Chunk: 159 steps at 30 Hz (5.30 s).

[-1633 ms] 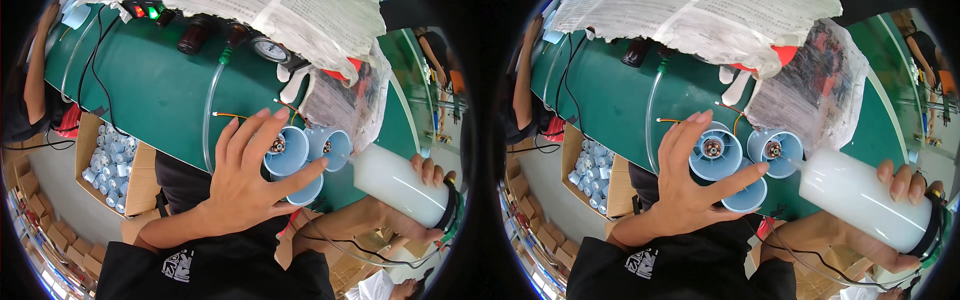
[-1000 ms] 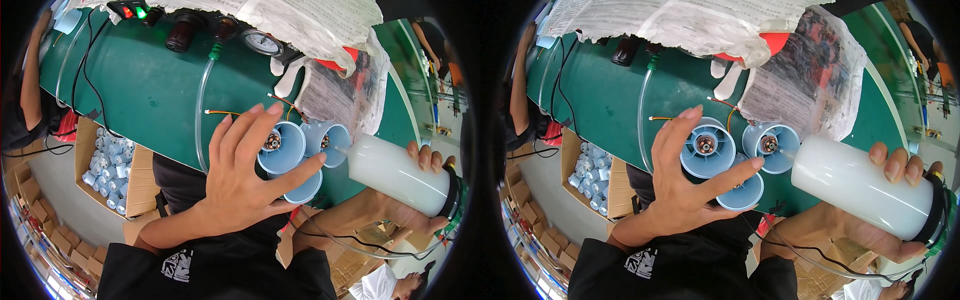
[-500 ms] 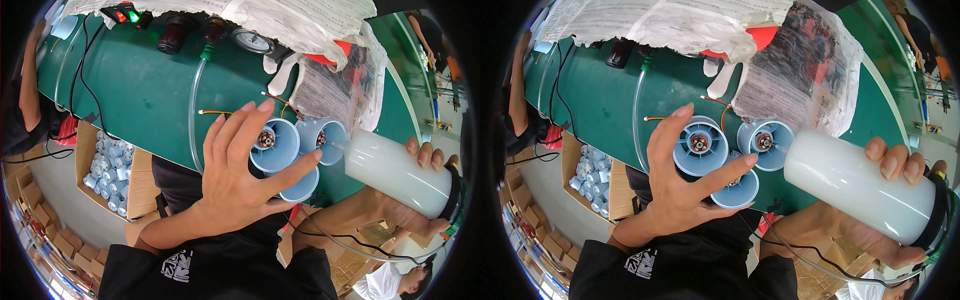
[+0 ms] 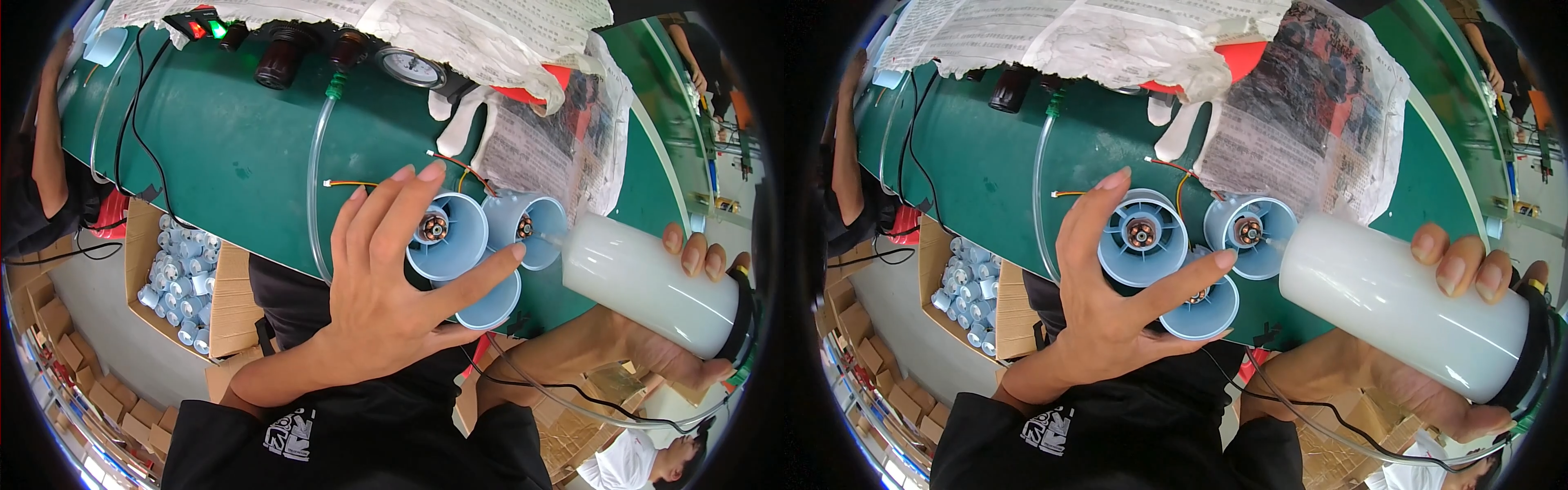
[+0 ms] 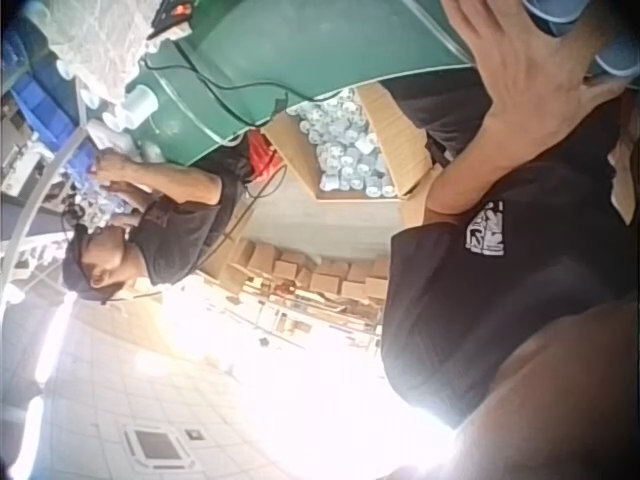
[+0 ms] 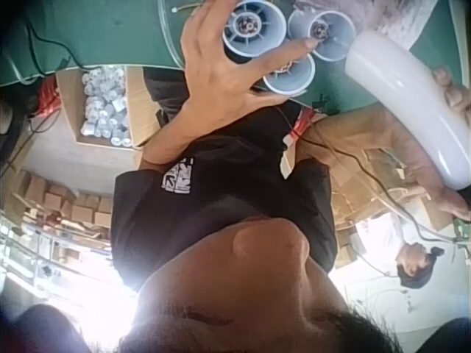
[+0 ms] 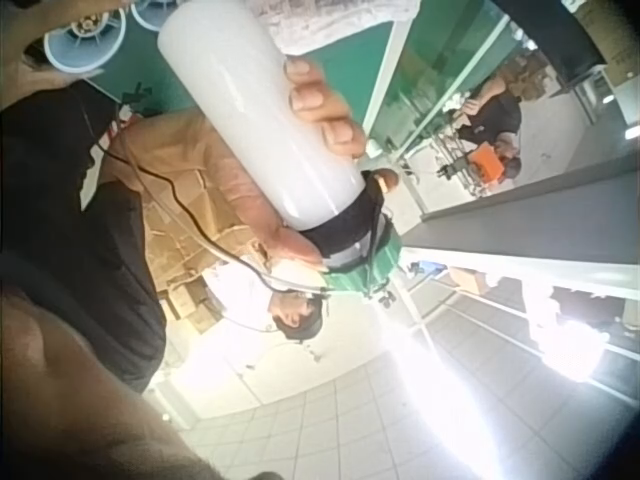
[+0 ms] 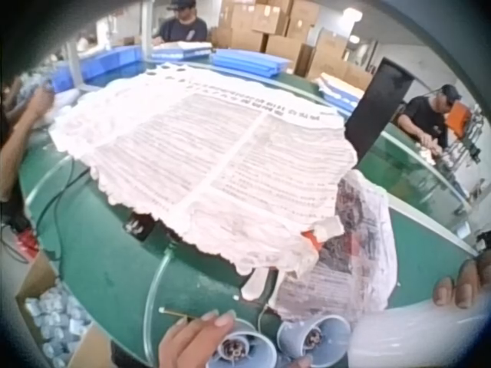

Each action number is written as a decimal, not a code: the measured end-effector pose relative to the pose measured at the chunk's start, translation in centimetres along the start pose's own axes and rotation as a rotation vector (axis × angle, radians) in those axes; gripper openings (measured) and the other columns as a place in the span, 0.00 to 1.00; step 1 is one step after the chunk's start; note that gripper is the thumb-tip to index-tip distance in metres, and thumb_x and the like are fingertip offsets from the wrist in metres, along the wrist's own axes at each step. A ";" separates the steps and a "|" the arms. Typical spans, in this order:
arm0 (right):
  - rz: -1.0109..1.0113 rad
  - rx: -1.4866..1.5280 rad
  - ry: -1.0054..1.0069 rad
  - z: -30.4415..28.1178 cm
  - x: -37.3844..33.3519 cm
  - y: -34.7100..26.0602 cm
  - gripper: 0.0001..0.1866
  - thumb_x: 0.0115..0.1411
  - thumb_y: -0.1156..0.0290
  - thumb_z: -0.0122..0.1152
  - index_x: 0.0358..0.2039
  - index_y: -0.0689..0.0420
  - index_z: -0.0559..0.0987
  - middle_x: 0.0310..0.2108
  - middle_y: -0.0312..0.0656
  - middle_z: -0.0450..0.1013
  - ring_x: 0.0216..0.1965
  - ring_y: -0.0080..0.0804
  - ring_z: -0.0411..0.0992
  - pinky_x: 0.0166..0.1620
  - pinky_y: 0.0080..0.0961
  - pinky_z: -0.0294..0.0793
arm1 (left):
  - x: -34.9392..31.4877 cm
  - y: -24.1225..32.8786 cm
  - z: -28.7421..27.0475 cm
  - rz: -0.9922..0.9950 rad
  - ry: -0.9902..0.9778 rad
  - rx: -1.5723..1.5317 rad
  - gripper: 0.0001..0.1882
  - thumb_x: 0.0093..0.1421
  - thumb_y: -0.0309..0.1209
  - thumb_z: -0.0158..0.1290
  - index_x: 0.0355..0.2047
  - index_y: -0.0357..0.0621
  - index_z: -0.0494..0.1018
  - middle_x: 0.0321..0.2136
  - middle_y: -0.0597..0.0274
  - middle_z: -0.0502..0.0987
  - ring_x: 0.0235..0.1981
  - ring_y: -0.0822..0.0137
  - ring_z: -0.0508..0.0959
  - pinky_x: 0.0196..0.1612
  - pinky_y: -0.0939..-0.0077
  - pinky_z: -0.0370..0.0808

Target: The person assembles small electronic components into plastic housings by hand, taking components from a plastic tray and placing them into the housings, which are then put into a cardboard box.

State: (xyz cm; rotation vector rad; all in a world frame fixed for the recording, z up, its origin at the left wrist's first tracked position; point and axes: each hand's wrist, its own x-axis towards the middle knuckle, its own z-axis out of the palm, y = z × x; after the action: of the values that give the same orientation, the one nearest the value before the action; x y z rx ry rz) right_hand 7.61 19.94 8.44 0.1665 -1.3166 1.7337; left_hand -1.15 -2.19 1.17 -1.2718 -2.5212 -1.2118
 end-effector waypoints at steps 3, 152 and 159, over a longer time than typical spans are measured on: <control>0.000 0.002 -0.004 0.1 0.0 -0.2 0.55 0.45 0.33 0.65 0.59 0.65 0.58 0.41 0.44 0.59 0.38 0.38 0.60 0.44 0.43 0.58 | 0.0 0.0 0.0 -0.002 0.007 -0.008 0.34 0.34 0.43 0.73 0.47 0.72 0.79 0.62 0.42 0.54 0.59 0.41 0.62 0.56 0.52 0.63; -0.890 -1.537 -1.208 25.9 18.3 25.8 0.10 0.48 0.77 0.61 0.34 0.56 0.81 0.35 0.42 0.75 0.39 0.37 0.77 0.39 0.31 0.79 | 0.7 -1.2 -2.9 -0.173 -0.017 -0.418 0.40 0.61 0.43 0.56 0.65 0.34 0.52 0.60 0.38 0.61 0.63 0.42 0.60 0.64 0.55 0.59; -1.179 -1.659 -1.152 25.4 18.6 27.6 0.04 0.48 0.74 0.60 0.26 0.56 0.82 0.30 0.39 0.74 0.36 0.34 0.76 0.38 0.28 0.75 | 1.0 -1.2 -2.7 -0.170 0.023 -0.415 0.38 0.64 0.41 0.53 0.65 0.33 0.52 0.58 0.37 0.63 0.61 0.42 0.62 0.63 0.56 0.60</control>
State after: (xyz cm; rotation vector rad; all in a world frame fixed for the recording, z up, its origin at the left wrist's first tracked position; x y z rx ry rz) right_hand -33.00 9.85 10.90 0.7751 -2.2379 -0.8418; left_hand -3.38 -3.78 2.65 -1.1127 -2.4856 -1.8509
